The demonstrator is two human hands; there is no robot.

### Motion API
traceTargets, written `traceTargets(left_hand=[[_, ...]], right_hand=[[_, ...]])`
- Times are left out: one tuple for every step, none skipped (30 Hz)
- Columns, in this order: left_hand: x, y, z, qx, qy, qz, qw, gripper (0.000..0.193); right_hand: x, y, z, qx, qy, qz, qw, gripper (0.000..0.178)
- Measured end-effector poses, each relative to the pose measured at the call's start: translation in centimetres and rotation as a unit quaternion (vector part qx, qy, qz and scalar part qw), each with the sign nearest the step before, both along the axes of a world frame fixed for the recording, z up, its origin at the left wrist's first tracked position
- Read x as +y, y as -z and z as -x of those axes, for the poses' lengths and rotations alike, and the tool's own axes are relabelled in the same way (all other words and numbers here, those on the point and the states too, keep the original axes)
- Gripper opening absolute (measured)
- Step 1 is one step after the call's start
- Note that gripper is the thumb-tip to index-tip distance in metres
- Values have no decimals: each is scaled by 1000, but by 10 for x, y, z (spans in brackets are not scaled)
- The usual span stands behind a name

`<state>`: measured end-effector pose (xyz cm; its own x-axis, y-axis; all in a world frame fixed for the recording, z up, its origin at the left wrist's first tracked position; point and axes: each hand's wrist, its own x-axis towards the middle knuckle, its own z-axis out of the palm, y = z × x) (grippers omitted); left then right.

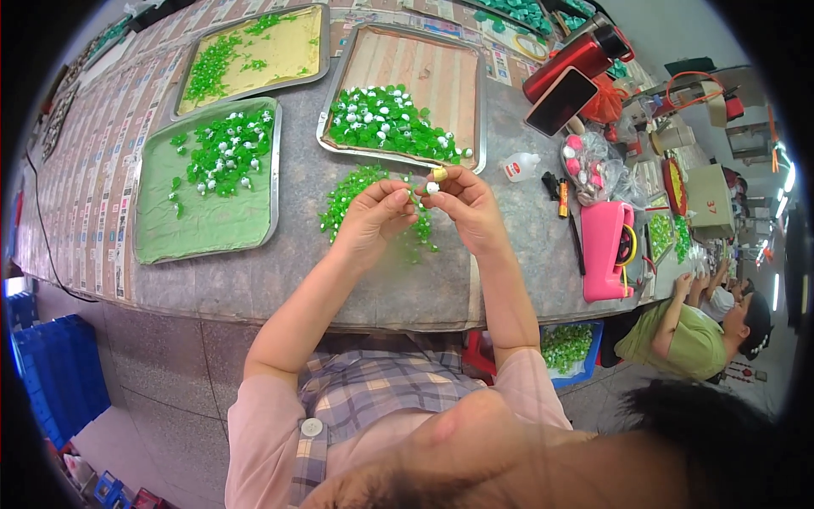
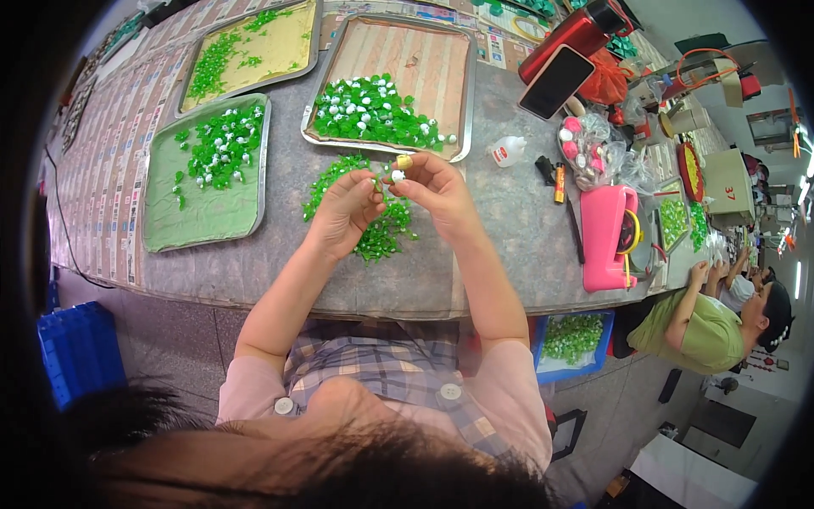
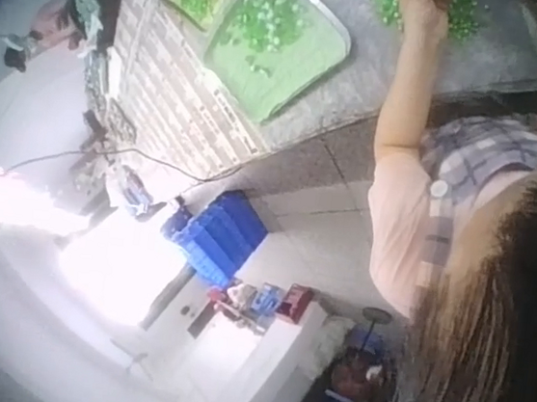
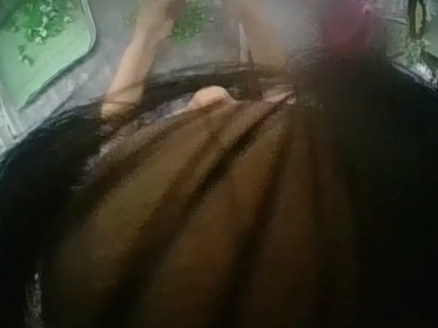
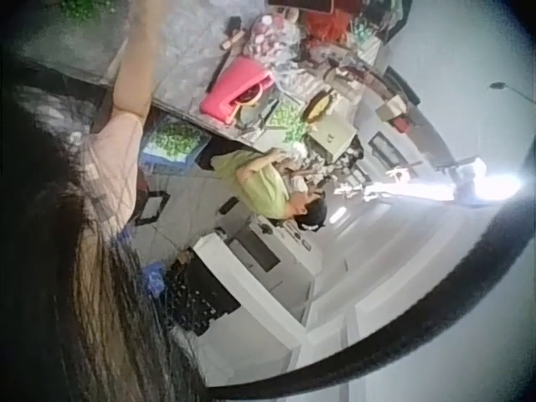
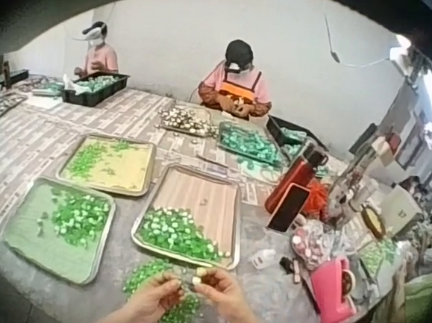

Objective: The person assembles small green and white plastic toy components by hand, joining them with glue from a glue bottle at a factory workbench.

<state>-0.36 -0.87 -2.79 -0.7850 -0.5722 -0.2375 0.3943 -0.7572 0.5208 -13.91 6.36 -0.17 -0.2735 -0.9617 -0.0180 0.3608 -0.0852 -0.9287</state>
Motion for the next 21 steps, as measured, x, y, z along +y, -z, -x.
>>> traceTargets(left_hand=[[1, -2, 1, -3, -2, 1, 1000, 10], [1, -3, 2, -10, -2, 3, 1000, 10], [1, -4, 2, -17, -2, 4, 1000, 10], [2, -4, 2, -20, -2, 4, 1000, 10], [2, -3, 2, -24, -9, 22, 999, 10], [2, -3, 2, -28, -16, 40, 999, 10], [2, -3, 2, -31, -15, 39, 999, 10], [2, -3, 2, -37, -24, 45, 998, 10], [3, -3, 2, -43, -32, 50, 997, 10], [2, -3, 3, -44, -30, 50, 997, 10], [2, -3, 3, -51, -35, 51, 997, 9], [2, -2, 3, -58, -41, 52, 996, 9], [2, -2, 3, -58, -40, 52, 996, 9], [2, -1, 4, -60, -44, 54, 996, 9], [2, -1, 4, -62, -49, 57, 995, 9], [3, -1, 4, -63, -48, 57, 995, 9], [3, -3, 4, -65, -51, 64, 994, 9], [4, -3, 4, -68, -54, 72, 994, 9], [4, -3, 4, -68, -54, 72, 994, 9], [4, -2, 4, -67, -55, 80, 993, 9], [4, -1, 4, -66, -56, 88, 992, 9]], right_hand=[[2, 0, 0, 2, 6, -3, 1000, 20], [3, 0, -1, 4, 12, -6, 1000, 20], [3, 0, -1, 1, 10, -5, 1000, 20], [4, -2, -2, 21, 20, -8, 1000, 21], [5, -4, -2, 41, 30, -11, 999, 21], [6, -5, -2, 39, 32, -11, 999, 21], [7, -6, -1, 58, 36, -9, 998, 22], [8, -6, -1, 76, 41, -6, 996, 22], [8, -5, -2, 74, 43, -7, 996, 22], [7, -4, -3, 70, 43, -3, 997, 22], [7, -4, -5, 66, 44, 1, 997, 22], [6, -4, -5, 65, 45, 1, 997, 22], [6, -4, -6, 67, 44, -6, 997, 22], [6, -4, -6, 70, 43, -12, 997, 22], [6, -5, -6, 70, 43, -13, 997, 22], [5, -6, -6, 72, 39, -19, 996, 22], [5, -6, -6, 75, 34, -26, 996, 21], [5, -6, -6, 74, 34, -26, 996, 21], [5, -6, -7, 75, 36, -29, 996, 21], [5, -6, -8, 76, 37, -31, 996, 21], [5, -6, -8, 76, 37, -31, 996, 21]])
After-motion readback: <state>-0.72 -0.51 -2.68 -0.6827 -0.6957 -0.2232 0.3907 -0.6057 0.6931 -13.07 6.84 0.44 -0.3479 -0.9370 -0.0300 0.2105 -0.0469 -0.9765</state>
